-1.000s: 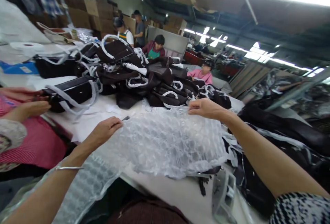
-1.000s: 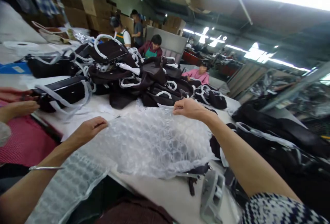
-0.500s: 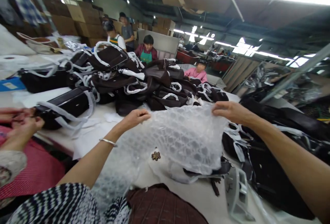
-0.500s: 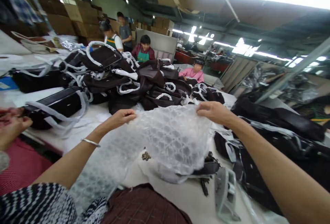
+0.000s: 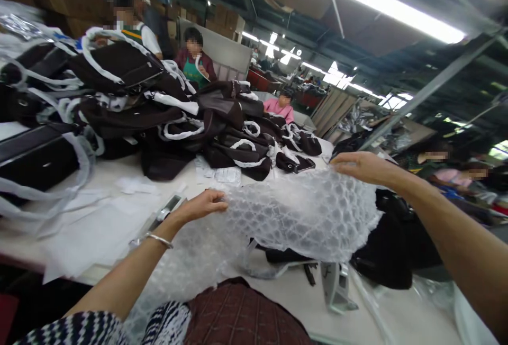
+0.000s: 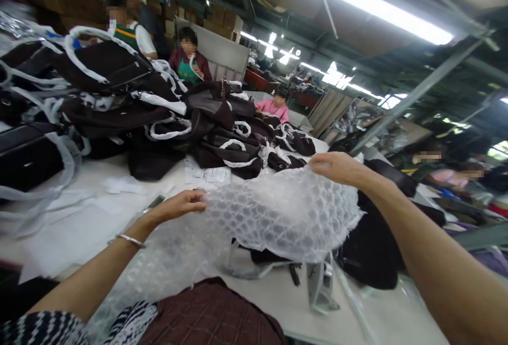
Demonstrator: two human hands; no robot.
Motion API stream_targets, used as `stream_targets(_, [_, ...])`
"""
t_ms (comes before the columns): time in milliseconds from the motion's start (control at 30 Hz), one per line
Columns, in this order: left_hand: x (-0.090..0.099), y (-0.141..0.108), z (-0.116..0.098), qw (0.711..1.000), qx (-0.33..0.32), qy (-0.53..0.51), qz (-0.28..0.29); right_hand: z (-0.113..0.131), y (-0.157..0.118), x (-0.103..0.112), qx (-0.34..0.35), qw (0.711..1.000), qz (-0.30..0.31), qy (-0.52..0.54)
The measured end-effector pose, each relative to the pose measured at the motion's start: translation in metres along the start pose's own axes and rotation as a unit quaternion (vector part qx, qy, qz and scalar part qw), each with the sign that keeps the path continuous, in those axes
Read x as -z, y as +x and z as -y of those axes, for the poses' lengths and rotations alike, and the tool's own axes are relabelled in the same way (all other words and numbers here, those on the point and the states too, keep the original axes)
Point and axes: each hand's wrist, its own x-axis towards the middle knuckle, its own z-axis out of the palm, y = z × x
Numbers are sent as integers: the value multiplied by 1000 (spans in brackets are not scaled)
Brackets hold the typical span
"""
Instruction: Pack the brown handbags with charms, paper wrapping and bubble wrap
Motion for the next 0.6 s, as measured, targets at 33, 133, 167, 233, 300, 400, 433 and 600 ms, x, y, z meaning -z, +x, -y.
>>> stream_targets(33, [0, 2, -4, 1000, -3, 1, 5, 14, 2, -6, 26, 999, 22, 24])
stream_targets(133, [1, 8, -19, 1000, -10, -5, 16, 61, 14, -34, 100, 987, 93, 87])
stream_targets(167, [1, 10, -25, 1000, -13, -9, 19, 75, 19, -45, 111, 983, 110, 94])
stream_targets(233, [3, 13, -33, 1000, -18, -13, 22, 95, 31, -64, 124, 979, 135, 91])
stream_targets(300, [7, 14, -35, 999, -24, -6, 20, 102, 41, -77, 125, 977, 152, 77])
stream_targets(400, [19, 5, -25, 1000, -24, -5, 15, 90, 57, -78, 110, 979, 162, 58])
stream_targets(433, [24, -1, -20, 1000, -13, -17, 18, 82, 63, -76, 105, 980, 159, 55])
stream_targets(600, [30, -30, 8, 998, 45, -32, -2, 38, 86, -58, 82, 980, 162, 79])
